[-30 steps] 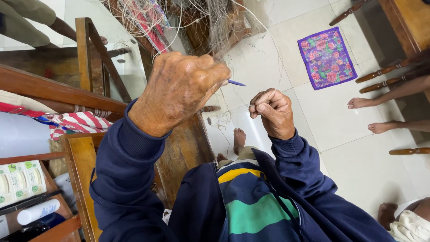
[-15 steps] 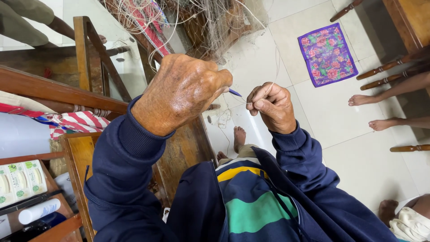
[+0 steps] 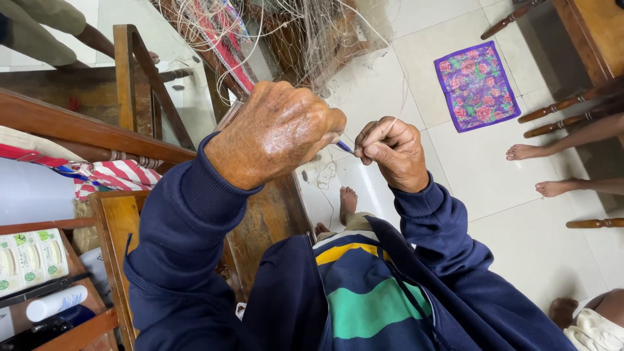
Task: Repairing or untangling a fine-mesh fishing net using a small tool
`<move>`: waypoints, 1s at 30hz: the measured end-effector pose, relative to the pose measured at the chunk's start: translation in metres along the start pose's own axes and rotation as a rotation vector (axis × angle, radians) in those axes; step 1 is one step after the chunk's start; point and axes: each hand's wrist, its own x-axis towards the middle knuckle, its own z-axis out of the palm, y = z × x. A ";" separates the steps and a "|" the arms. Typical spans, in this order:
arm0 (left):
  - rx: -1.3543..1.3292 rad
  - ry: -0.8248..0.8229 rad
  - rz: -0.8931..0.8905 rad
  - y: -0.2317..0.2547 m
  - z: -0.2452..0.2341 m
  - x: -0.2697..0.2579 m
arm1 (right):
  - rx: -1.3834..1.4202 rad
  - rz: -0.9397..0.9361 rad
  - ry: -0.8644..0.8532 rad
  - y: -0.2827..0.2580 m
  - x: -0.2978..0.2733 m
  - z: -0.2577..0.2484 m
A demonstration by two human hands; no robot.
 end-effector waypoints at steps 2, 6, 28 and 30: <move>-0.022 -0.052 -0.025 0.001 0.005 0.003 | -0.034 -0.021 0.013 0.000 0.000 0.005; -0.073 -0.114 -0.042 0.000 0.018 0.007 | -0.061 -0.050 0.037 0.010 -0.003 0.007; 0.080 0.269 -0.047 0.026 -0.014 -0.019 | -0.197 0.039 0.099 0.001 -0.013 0.034; -0.073 0.459 -0.116 0.030 -0.027 -0.036 | -0.218 0.048 0.156 0.001 -0.012 0.035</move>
